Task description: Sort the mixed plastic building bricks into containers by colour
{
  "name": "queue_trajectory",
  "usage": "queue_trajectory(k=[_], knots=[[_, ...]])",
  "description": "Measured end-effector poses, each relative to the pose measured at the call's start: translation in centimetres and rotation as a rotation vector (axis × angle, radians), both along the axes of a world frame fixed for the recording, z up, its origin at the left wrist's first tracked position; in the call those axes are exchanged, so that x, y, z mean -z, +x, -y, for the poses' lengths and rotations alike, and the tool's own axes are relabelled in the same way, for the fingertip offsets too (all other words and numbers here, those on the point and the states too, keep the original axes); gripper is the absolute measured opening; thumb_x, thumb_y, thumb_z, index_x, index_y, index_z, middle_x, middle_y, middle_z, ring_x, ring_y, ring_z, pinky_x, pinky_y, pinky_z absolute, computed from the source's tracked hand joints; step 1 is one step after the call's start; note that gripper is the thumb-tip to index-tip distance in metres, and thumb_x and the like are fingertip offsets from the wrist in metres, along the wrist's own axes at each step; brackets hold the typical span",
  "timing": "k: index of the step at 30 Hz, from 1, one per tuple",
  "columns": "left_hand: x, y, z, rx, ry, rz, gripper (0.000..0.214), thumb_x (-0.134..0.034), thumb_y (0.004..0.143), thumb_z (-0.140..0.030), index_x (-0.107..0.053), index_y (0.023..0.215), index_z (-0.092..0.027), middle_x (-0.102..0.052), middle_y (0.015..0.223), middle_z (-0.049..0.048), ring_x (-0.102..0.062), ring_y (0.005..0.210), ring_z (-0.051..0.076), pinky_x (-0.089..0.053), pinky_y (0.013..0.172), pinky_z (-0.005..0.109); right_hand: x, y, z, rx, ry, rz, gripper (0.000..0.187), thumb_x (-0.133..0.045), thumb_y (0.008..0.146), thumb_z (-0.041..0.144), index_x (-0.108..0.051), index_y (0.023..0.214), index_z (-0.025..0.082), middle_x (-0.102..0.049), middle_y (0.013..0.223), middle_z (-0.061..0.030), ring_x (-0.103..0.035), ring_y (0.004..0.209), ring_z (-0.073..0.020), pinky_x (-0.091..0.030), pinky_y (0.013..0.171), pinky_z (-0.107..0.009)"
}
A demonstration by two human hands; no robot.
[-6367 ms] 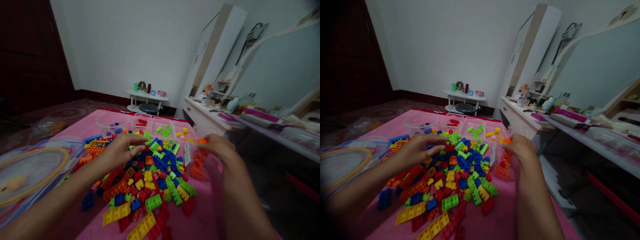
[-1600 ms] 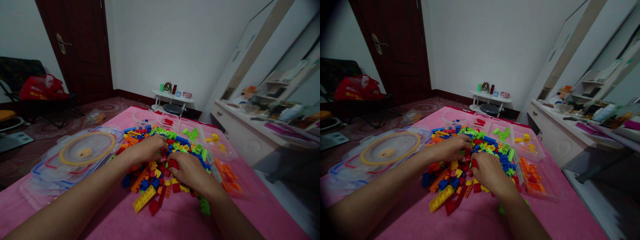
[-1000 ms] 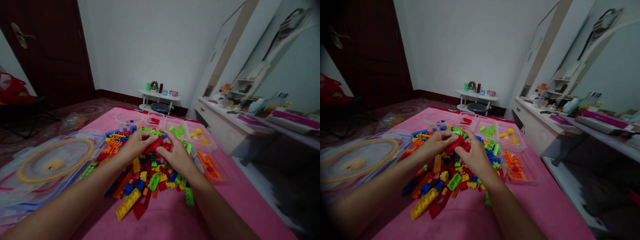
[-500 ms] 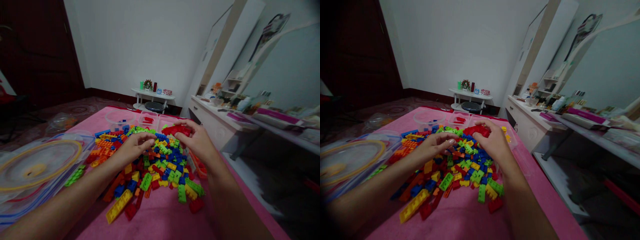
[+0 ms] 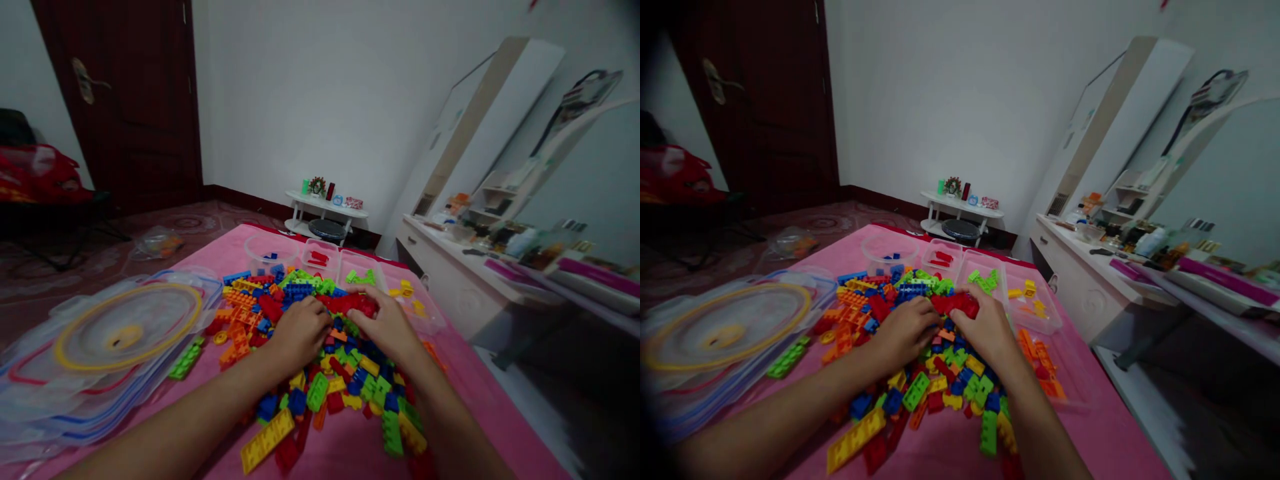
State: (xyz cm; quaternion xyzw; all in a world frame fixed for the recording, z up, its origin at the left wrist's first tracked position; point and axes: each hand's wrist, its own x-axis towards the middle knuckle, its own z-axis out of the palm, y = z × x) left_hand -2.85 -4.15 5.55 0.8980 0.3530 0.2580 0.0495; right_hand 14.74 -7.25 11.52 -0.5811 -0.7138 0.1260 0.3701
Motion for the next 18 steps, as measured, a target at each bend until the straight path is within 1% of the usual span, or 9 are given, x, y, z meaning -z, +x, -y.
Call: queue_trajectory(k=[2, 4, 5, 6, 8, 11, 14, 16, 18], knots=[[0.1, 0.1, 0.2, -0.023, 0.017, -0.033, 0.021, -0.046, 0.088, -0.024, -0.067, 0.089, -0.019, -0.06, 0.088, 0.0072, -0.053, 0.091, 0.021, -0.045, 0.079, 0.034, 0.1, -0.5, -1.5, -0.009, -0.043, -0.032, 0.032, -0.058, 0.07, 0.023, -0.064, 0.101, 0.019, -0.068, 0.09, -0.0033, -0.063, 0.075, -0.0167, -0.05, 0.068, -0.029], [0.2, 0.2, 0.2, -0.032, 0.018, -0.03, 0.021, -0.046, 0.088, -0.024, -0.066, 0.09, -0.02, -0.059, 0.09, 0.0069, -0.053, 0.092, 0.021, -0.044, 0.079, 0.035, -0.2, -1.0, -3.7, -0.012, -0.12, -0.094, 0.033, -0.059, 0.071, 0.026, -0.062, 0.102, 0.017, -0.065, 0.071, -0.0008, -0.058, 0.055, -0.0137, -0.047, 0.053, -0.026], [0.2, 0.2, 0.2, -0.03, 0.016, -0.025, 0.02, -0.046, 0.088, -0.024, -0.066, 0.09, -0.02, -0.059, 0.09, 0.0068, -0.053, 0.092, 0.021, -0.044, 0.079, 0.035, -0.5, -1.1, -5.1, -0.012, -0.158, -0.124, 0.034, -0.059, 0.072, 0.027, -0.061, 0.104, 0.016, -0.061, 0.061, 0.0016, -0.054, 0.047, -0.0124, -0.044, 0.047, -0.024], [0.2, 0.2, 0.2, -0.026, 0.014, -0.022, 0.02, -0.046, 0.088, -0.023, -0.066, 0.089, -0.019, -0.06, 0.09, 0.0068, -0.053, 0.092, 0.021, -0.044, 0.079, 0.035, -0.8, -1.3, -6.5, -0.006, -0.187, -0.14, 0.035, -0.059, 0.073, 0.028, -0.06, 0.105, 0.015, -0.056, 0.053, 0.004, -0.051, 0.042, -0.0116, -0.042, 0.043, -0.023], [0.3, 0.1, 0.1, -0.023, 0.013, -0.019, 0.02, -0.045, 0.088, -0.023, -0.065, 0.088, -0.018, -0.06, 0.089, 0.0072, -0.053, 0.092, 0.021, -0.044, 0.079, 0.035, -1.6, -1.6, -9.7, 0.047, -0.195, -0.106, 0.034, -0.059, 0.073, 0.027, -0.059, 0.105, 0.014, -0.054, 0.05, 0.0044, -0.052, 0.041, -0.0114, -0.042, 0.042, -0.021], [0.4, 0.1, 0.0, -0.023, 0.012, -0.014, 0.018, -0.047, 0.087, -0.023, -0.064, 0.089, -0.018, -0.06, 0.09, 0.0069, -0.053, 0.091, 0.021, -0.043, 0.079, 0.035, -2.4, -2.2, -14.7, 0.144, -0.197, 0.024, 0.033, -0.061, 0.072, 0.025, -0.06, 0.103, 0.013, -0.062, 0.061, -0.0009, -0.059, 0.048, -0.0128, -0.047, 0.046, -0.022], [0.6, 0.2, -0.1, -0.034, 0.003, -0.007, 0.016, -0.049, 0.087, -0.025, -0.064, 0.087, -0.019, -0.06, 0.089, 0.0056, -0.052, 0.092, 0.021, -0.043, 0.079, 0.035, -2.4, -2.7, -18.8, 0.245, -0.15, 0.113, 0.048, -0.065, 0.07, 0.021, -0.056, 0.116, 0.011, -0.069, 0.08, -0.0071, -0.066, 0.062, -0.0157, -0.051, 0.057, -0.025], [0.8, 0.2, -0.2, -0.041, -0.004, 0.002, 0.017, -0.048, 0.087, -0.026, -0.063, 0.087, -0.02, -0.06, 0.089, 0.0049, -0.052, 0.091, 0.02, -0.042, 0.079, 0.034, -1.8, -3.1, -20.6, 0.311, -0.104, 0.189, 0.055, -0.067, 0.068, 0.019, -0.054, 0.121, 0.012, -0.069, 0.096, -0.0113, -0.067, 0.082, -0.0191, -0.052, 0.07, -0.027], [0.8, 0.2, -0.3, -0.038, -0.016, 0.012, 0.016, -0.048, 0.087, -0.026, -0.063, 0.087, -0.02, -0.06, 0.089, 0.0045, -0.052, 0.091, 0.02, -0.042, 0.078, 0.034, -0.8, -3.4, -21.5, 0.355, -0.083, 0.269, 0.047, -0.068, 0.067, 0.02, -0.06, 0.114, 0.013, -0.067, 0.106, -0.0135, -0.064, 0.098, -0.0227, -0.049, 0.081, -0.029]])
